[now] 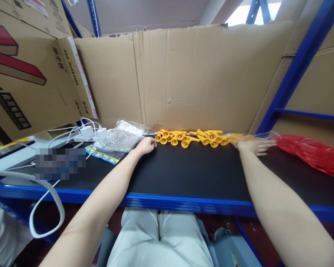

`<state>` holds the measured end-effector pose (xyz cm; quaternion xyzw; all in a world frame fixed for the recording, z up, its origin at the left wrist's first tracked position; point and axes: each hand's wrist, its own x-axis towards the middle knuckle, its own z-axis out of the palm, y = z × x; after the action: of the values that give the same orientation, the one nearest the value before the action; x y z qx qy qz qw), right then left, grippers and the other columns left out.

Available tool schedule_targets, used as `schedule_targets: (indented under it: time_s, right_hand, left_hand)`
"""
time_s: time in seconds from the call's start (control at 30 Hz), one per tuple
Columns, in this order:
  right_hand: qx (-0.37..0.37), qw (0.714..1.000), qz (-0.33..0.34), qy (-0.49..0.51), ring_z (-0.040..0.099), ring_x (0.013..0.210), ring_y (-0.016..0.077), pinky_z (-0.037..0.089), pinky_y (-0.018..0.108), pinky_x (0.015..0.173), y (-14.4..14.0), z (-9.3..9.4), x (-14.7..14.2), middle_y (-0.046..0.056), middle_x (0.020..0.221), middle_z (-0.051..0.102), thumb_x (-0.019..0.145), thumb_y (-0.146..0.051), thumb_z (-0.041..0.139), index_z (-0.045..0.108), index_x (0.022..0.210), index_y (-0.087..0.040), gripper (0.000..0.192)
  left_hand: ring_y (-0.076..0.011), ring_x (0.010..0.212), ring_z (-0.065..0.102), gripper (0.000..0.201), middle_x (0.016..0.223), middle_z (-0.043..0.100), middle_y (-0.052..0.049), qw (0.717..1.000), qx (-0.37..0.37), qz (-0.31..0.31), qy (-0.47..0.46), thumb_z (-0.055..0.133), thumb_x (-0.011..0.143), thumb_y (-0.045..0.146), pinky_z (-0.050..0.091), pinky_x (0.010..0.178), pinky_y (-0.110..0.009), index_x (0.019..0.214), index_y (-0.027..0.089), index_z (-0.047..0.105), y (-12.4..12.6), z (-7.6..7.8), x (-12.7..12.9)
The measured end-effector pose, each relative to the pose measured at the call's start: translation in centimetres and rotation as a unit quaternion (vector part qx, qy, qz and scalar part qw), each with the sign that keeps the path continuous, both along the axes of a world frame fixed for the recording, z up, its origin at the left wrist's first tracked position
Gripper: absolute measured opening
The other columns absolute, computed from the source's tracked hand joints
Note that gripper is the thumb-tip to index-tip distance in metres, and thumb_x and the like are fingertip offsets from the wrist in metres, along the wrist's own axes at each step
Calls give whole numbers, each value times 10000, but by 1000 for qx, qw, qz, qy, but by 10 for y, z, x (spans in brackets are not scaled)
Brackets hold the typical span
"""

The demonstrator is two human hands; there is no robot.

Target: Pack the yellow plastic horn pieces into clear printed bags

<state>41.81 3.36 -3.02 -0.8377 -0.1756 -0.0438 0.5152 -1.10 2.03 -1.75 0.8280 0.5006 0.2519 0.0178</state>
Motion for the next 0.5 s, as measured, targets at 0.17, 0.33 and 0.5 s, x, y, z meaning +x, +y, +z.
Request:
schedule_targets:
  time_s: [0.17, 0.33, 0.5]
  right_hand:
    - [-130, 982, 67, -122, 4, 1388, 298, -8, 535, 1077, -8, 1, -10, 199, 1482, 183, 853, -318, 363, 271, 1424, -91, 621]
    - [-177, 969, 134, -108, 18, 1370, 366, 122, 597, 1033, -5, -1, -1, 194, 1465, 230, 834, -401, 362, 418, 1353, -106, 600]
    - [-142, 977, 122, -102, 107, 1344, 392, 145, 617, 995, 2, -5, 4, 198, 1454, 253, 824, -385, 377, 425, 1355, -138, 587]
  left_hand:
    - [-140, 655, 574, 316, 706, 659, -26, 1000, -5, 3, 3, 392, 632, 46, 445, 690, -238, 683, 156, 684, 0, 0, 0]
    - [-140, 661, 575, 321, 711, 662, -29, 1000, -1, 1, 13, 394, 637, 45, 451, 709, -240, 691, 155, 691, 0, 1, 1]
    - [-139, 663, 578, 323, 710, 663, -27, 1000, -1, 1, 16, 391, 644, 44, 454, 720, -244, 692, 157, 690, -1, 1, 1]
